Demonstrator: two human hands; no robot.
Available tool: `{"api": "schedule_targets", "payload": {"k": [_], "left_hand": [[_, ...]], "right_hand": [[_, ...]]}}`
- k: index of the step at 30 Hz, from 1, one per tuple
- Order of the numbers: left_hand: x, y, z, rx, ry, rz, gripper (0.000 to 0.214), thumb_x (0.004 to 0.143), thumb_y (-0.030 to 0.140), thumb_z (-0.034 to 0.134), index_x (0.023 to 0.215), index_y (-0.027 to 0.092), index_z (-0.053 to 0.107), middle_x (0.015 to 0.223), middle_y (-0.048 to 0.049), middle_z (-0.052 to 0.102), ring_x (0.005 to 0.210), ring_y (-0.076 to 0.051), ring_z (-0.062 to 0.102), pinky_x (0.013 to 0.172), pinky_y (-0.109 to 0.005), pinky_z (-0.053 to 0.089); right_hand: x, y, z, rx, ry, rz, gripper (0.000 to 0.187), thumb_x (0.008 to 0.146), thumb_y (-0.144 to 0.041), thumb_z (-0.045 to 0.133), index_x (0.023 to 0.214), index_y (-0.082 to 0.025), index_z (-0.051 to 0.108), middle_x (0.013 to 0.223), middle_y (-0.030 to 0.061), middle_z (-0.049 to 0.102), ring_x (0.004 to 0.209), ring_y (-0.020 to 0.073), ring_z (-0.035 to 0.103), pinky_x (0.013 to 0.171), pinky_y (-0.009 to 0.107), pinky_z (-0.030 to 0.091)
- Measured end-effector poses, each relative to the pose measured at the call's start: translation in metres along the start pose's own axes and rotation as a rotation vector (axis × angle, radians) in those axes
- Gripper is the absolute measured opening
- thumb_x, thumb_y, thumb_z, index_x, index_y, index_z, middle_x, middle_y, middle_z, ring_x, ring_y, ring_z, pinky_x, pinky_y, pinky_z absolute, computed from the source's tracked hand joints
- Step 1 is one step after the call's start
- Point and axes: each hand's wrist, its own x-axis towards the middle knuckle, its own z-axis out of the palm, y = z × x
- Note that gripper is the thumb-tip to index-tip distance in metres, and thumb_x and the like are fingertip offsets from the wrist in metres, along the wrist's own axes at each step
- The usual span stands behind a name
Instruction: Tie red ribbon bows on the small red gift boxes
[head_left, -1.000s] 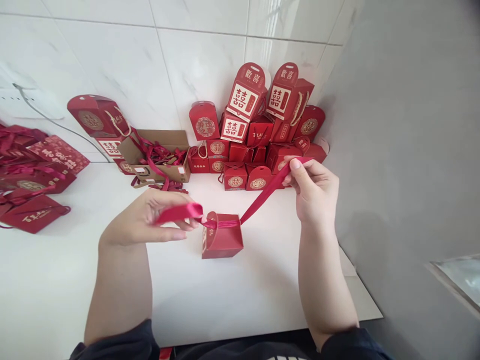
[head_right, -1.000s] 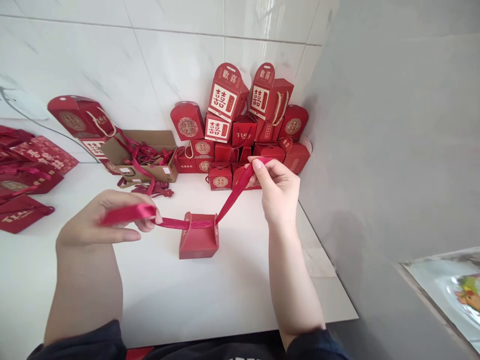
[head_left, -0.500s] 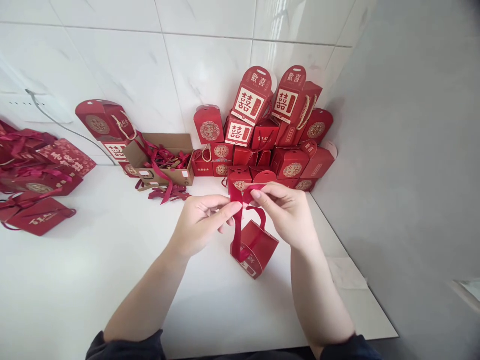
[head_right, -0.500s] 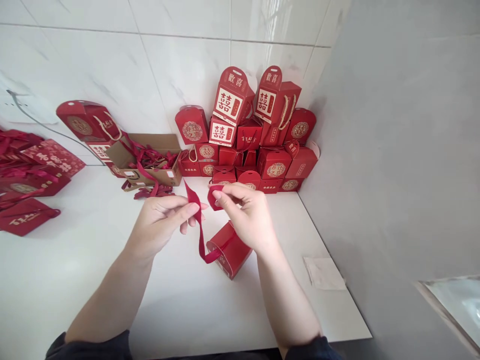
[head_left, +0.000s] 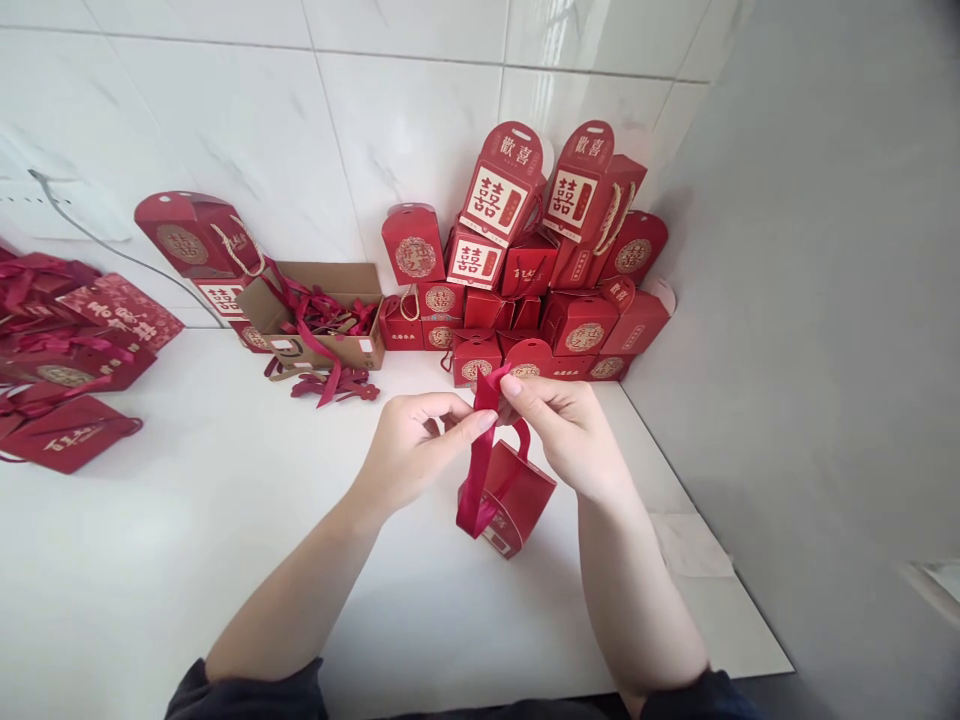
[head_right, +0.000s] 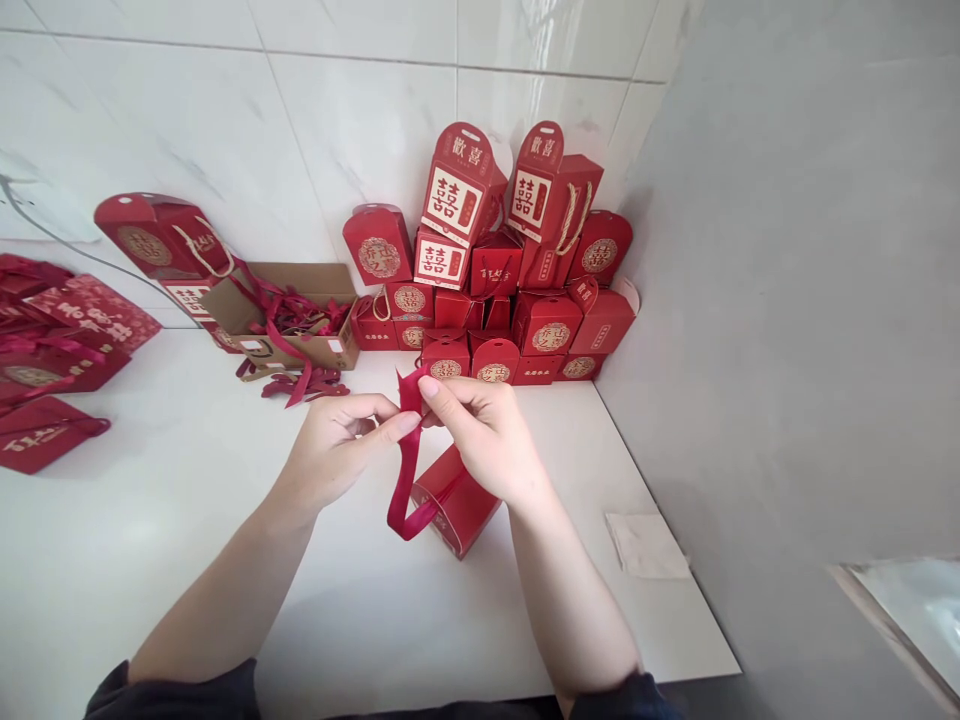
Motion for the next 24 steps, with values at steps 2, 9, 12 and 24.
{"api": "schedule_targets", "payload": {"k": [2, 9, 12, 24], "left_hand": [[-0.0003, -0.0006, 0.0002, 0.0, 0.0, 0.001, 0.029, 0.083, 0.042, 0.066, 0.067, 0.018, 0.069, 0.062, 0.0005, 0.063, 0.055, -0.01, 0.046, 0.049, -0.024, 0.033], [-0.0005, -0.0002, -0.0007, -0.016, -0.008, 0.006, 0.03, 0.084, 0.041, 0.066, 0.064, 0.017, 0.067, 0.058, 0.0016, 0.059, 0.052, -0.009, 0.042, 0.049, -0.024, 0.031], [-0.0006, 0.0007, -0.0009, -0.022, -0.024, 0.001, 0.031, 0.084, 0.041, 0.065, 0.064, 0.017, 0.068, 0.057, 0.0018, 0.058, 0.05, -0.008, 0.04, 0.048, -0.024, 0.03], [-0.0038, 0.0066, -0.0008, 0.017, 0.018, 0.045, 0.036, 0.086, 0.04, 0.062, 0.059, 0.016, 0.061, 0.049, 0.0026, 0.048, 0.048, -0.008, 0.042, 0.048, -0.023, 0.032]], "right_hand": [[-0.0003, 0.0004, 0.0001, -0.009, -0.011, 0.001, 0.042, 0.093, -0.045, 0.053, 0.063, -0.017, 0.061, 0.064, 0.0004, 0.056, 0.067, 0.014, 0.055, 0.067, 0.027, 0.048], [-0.0014, 0.0019, -0.0008, -0.064, -0.043, 0.005, 0.041, 0.093, -0.047, 0.052, 0.068, -0.018, 0.066, 0.068, 0.0021, 0.062, 0.071, 0.0162, 0.06, 0.07, 0.029, 0.05], [-0.0018, 0.0022, -0.0012, -0.068, -0.057, -0.009, 0.038, 0.094, -0.045, 0.051, 0.073, -0.018, 0.069, 0.071, 0.0027, 0.065, 0.072, 0.0164, 0.061, 0.07, 0.029, 0.051], [-0.0033, 0.0008, -0.0012, -0.219, -0.05, -0.074, 0.037, 0.096, -0.041, 0.05, 0.071, -0.019, 0.068, 0.072, 0.0022, 0.065, 0.071, 0.0156, 0.06, 0.067, 0.028, 0.047]]}}
